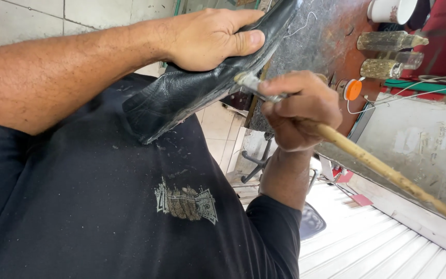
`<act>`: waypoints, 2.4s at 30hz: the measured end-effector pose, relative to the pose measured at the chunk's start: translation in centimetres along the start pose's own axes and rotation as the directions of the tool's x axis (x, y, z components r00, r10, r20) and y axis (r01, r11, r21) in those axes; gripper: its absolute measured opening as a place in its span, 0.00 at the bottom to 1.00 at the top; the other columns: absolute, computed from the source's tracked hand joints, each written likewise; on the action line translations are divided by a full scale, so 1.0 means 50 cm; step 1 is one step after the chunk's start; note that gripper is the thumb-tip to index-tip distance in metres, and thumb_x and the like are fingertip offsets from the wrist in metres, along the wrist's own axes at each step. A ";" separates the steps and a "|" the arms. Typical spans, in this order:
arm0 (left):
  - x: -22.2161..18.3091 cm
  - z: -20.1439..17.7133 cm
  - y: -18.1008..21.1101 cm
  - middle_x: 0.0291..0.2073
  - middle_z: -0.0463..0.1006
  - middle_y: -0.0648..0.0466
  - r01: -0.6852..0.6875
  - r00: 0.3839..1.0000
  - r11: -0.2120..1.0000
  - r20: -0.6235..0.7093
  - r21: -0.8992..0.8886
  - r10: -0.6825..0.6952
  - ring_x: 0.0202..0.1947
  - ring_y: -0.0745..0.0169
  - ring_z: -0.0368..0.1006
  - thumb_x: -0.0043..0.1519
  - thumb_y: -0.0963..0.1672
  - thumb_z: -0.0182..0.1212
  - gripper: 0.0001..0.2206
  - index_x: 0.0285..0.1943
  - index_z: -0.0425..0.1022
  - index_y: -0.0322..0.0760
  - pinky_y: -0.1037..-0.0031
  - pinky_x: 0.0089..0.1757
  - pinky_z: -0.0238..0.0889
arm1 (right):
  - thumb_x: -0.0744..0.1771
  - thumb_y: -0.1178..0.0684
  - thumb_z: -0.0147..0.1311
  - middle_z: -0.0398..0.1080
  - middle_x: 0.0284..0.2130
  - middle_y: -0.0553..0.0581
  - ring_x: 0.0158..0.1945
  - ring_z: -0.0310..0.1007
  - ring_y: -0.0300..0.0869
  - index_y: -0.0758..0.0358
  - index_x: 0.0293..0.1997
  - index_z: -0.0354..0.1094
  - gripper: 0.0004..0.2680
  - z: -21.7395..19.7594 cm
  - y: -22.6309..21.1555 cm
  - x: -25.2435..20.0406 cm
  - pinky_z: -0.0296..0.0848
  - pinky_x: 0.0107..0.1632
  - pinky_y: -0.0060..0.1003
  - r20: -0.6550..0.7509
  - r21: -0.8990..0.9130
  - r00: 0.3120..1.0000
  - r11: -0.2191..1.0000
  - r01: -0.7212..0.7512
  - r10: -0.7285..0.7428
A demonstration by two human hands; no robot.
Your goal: Applying glue to the sole of a shoe using a brush
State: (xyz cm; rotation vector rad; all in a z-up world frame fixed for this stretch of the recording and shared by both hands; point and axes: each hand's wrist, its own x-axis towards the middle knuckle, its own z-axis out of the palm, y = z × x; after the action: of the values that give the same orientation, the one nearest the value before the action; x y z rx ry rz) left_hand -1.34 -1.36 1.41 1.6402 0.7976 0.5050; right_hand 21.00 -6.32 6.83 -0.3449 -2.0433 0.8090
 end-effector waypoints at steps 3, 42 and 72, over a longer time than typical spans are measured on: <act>-0.006 -0.003 0.004 0.65 0.73 0.51 -0.120 0.992 0.992 -0.037 -0.027 0.119 0.62 0.52 0.67 0.69 0.57 0.38 0.28 0.74 0.61 0.44 0.63 0.56 0.54 | 0.60 0.71 0.56 0.76 0.33 0.63 0.33 0.73 0.45 0.61 0.31 0.61 0.10 -0.020 0.003 0.014 0.67 0.30 0.36 -0.123 -0.305 0.991 0.952 0.019 -0.059; -0.051 -0.033 0.089 0.46 0.83 0.58 0.047 0.987 0.995 0.156 -0.090 -0.033 0.44 0.63 0.80 0.53 0.64 0.29 0.43 0.81 0.49 0.57 0.68 0.50 0.69 | 0.68 0.68 0.52 0.72 0.36 0.65 0.23 0.65 0.42 0.61 0.41 0.59 0.07 -0.086 0.038 0.087 0.68 0.23 0.32 -0.347 0.063 0.928 0.990 -0.124 0.138; -0.064 -0.078 0.004 0.43 0.80 0.60 0.020 1.000 0.995 -0.018 -0.101 -0.022 0.45 0.63 0.77 0.56 0.66 0.29 0.34 0.60 0.67 0.53 0.65 0.48 0.64 | 0.67 0.65 0.57 0.72 0.32 0.61 0.25 0.74 0.38 0.62 0.40 0.62 0.07 0.041 0.062 0.098 0.73 0.21 0.25 -0.071 0.198 0.982 0.967 -0.159 0.176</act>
State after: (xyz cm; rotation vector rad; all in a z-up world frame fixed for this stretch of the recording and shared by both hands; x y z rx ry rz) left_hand -6.18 -1.10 2.78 1.5348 0.7904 0.5390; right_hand 16.33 -2.31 7.11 -0.4413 -1.8541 1.0663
